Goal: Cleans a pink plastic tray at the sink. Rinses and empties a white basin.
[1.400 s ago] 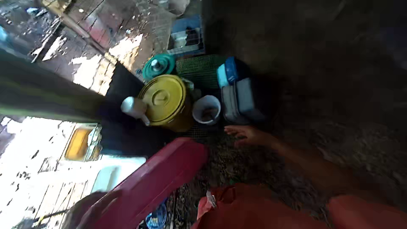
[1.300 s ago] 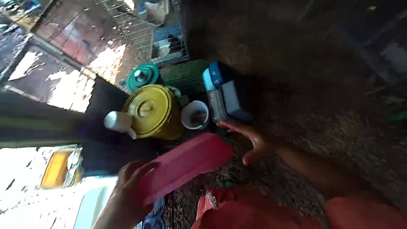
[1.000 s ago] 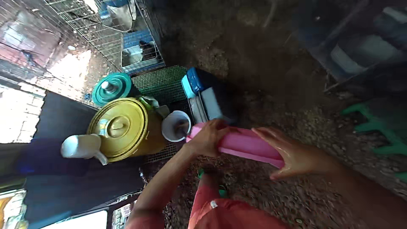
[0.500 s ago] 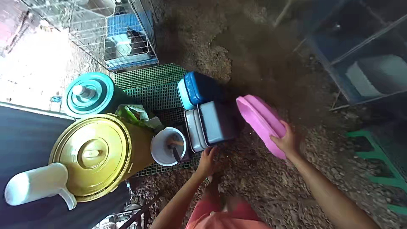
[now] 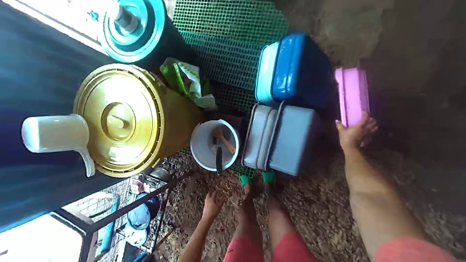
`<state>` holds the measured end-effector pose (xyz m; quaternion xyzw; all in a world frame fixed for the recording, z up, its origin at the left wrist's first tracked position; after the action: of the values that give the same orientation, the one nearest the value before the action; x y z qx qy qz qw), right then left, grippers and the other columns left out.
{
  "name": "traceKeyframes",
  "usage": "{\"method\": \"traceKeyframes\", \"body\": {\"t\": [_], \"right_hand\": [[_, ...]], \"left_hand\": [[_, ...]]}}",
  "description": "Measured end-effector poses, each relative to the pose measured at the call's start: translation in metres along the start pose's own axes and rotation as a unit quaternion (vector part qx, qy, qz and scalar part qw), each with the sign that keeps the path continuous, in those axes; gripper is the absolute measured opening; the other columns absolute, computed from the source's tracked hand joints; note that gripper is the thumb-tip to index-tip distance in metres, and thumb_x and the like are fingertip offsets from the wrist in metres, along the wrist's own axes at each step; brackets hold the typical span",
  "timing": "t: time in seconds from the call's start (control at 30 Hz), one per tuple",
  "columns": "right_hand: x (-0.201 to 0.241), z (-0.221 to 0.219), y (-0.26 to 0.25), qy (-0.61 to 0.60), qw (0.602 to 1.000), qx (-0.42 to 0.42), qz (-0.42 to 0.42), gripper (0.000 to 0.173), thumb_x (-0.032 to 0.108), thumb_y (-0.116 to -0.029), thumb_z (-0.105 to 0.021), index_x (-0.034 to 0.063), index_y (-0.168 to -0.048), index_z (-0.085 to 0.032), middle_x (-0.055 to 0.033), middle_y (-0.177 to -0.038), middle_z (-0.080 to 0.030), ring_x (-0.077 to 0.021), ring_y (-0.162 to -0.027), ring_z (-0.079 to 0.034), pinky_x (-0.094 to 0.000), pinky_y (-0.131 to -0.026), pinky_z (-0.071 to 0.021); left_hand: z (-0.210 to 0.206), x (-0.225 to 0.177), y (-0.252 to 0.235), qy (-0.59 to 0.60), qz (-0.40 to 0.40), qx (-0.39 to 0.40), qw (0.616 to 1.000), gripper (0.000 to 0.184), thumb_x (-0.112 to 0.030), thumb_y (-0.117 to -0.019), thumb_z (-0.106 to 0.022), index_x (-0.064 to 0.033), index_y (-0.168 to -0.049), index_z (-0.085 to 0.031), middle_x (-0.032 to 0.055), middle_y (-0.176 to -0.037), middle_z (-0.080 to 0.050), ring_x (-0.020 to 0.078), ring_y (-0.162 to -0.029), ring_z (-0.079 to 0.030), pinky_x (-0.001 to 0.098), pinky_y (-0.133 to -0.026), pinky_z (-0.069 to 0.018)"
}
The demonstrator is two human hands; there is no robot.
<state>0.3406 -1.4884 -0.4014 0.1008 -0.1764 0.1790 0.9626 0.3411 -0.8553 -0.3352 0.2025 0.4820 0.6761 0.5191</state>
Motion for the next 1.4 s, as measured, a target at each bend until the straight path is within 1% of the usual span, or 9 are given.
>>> {"method": "traceKeyframes", "body": {"t": [0.23,0.47,0.6,0.73,0.8,0.93,1.03,1.13,1.4], "right_hand": [[0.008,-0.070,0.015,-0.006,0.997,0.071,-0.010,0.080,0.034,-0.0951,-0.072,-0.0009,-0.157,-0.035,-0.0357,-0.158,-0.031,-0.0469,-0.147,-0.034,-0.0466,-0.122,-0.0323],[-0.001,-0.069,0.002,-0.034,0.997,0.064,0.032,0.076,0.032,-0.0900,-0.078,0.0011,-0.152,-0.046,-0.0360,-0.153,-0.037,-0.0473,-0.142,-0.040,-0.0485,-0.118,-0.0375],[-0.010,-0.064,0.002,-0.060,0.997,0.050,0.008,0.085,0.038,-0.0895,-0.078,-0.0003,-0.155,-0.040,-0.0353,-0.157,-0.031,-0.0470,-0.145,-0.037,-0.0465,-0.119,-0.0366],[0.003,-0.035,0.005,-0.104,0.993,-0.009,0.049,0.083,0.035,-0.0918,-0.074,-0.0069,-0.154,-0.037,-0.0371,-0.159,-0.027,-0.0483,-0.150,-0.029,-0.0462,-0.123,-0.0304],[0.049,-0.009,0.027,-0.139,0.978,-0.014,0.157,0.073,0.025,-0.0936,-0.070,-0.0124,-0.149,-0.041,-0.0388,-0.156,-0.032,-0.0496,-0.148,-0.032,-0.0467,-0.123,-0.0296],[0.163,-0.024,0.141,-0.193,0.862,0.319,0.343,0.048,0.011,-0.0990,-0.060,-0.0161,-0.137,-0.051,-0.0352,-0.135,-0.058,-0.0390,-0.122,-0.063,-0.0434,-0.103,-0.0529],[0.223,-0.084,0.224,-0.096,0.776,0.546,0.299,0.072,0.020,-0.0990,-0.067,-0.0044,-0.156,-0.032,-0.0294,-0.157,-0.039,-0.0385,-0.139,-0.050,-0.0472,-0.111,-0.0468],[0.255,-0.146,0.265,-0.053,0.790,0.566,0.229,0.079,0.018,-0.1001,-0.067,-0.0031,-0.161,-0.021,-0.0313,-0.156,-0.040,-0.0418,-0.143,-0.044,-0.0524,-0.119,-0.0370],[0.255,-0.141,0.364,0.023,0.801,0.534,0.269,0.061,0.002,-0.0892,-0.069,-0.0047,-0.146,-0.047,-0.0279,-0.134,-0.061,-0.0379,-0.127,-0.060,-0.0523,-0.109,-0.0470]], "left_hand": [[-0.057,0.025,0.003,0.077,0.084,-0.003,0.993,0.052,-0.015,-0.0942,-0.072,-0.0062,-0.143,-0.056,0.0300,-0.153,-0.042,0.0442,-0.139,-0.046,0.0554,-0.112,-0.0414],[-0.078,0.002,-0.012,0.170,0.073,-0.005,0.983,0.060,-0.012,-0.0955,-0.070,-0.0029,-0.150,-0.047,0.0314,-0.154,-0.040,0.0451,-0.138,-0.047,0.0566,-0.110,-0.0427],[-0.055,-0.008,-0.036,0.422,0.132,-0.100,0.892,0.068,-0.024,-0.1078,-0.050,-0.0078,-0.163,-0.014,0.0334,-0.152,-0.039,0.0451,-0.130,-0.051,0.0596,-0.100,-0.0466],[-0.003,-0.007,-0.082,0.497,0.133,-0.218,0.829,0.059,-0.039,-0.1122,-0.034,-0.0056,-0.159,-0.023,0.0282,-0.136,-0.050,0.0330,-0.109,-0.056,0.0489,-0.090,-0.0490],[0.017,-0.009,-0.105,0.539,0.107,-0.219,0.806,0.055,-0.031,-0.1121,-0.037,-0.0022,-0.158,-0.027,0.0283,-0.145,-0.048,0.0328,-0.120,-0.057,0.0470,-0.098,-0.0487],[0.026,-0.011,-0.140,0.572,0.127,-0.201,0.785,0.047,-0.013,-0.1073,-0.049,0.0000,-0.151,-0.036,0.0278,-0.132,-0.057,0.0318,-0.105,-0.064,0.0456,-0.087,-0.0559],[0.019,-0.006,-0.150,0.559,0.147,-0.196,0.792,0.051,-0.006,-0.1015,-0.058,0.0038,-0.147,-0.039,0.0303,-0.130,-0.058,0.0357,-0.105,-0.065,0.0483,-0.088,-0.0572],[0.005,-0.008,-0.145,0.597,0.161,-0.230,0.752,0.049,0.000,-0.0921,-0.066,0.0049,-0.138,-0.050,0.0267,-0.117,-0.062,0.0314,-0.092,-0.064,0.0454,-0.078,-0.0557],[0.000,0.066,-0.051,0.728,0.087,-0.321,0.600,0.049,0.019,-0.0795,-0.059,0.0091,-0.127,-0.053,0.0230,-0.109,-0.063,0.0252,-0.086,-0.063,0.0412,-0.072,-0.0562]]}}
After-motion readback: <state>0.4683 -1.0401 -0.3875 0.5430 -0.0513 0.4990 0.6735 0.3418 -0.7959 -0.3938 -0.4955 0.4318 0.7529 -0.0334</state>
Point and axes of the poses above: each hand's wrist, its own y-axis away from the middle knuckle, its own z-axis out of the back of the hand, x = y × z, the point moved 4 cm from there along -y, towards the middle knuckle
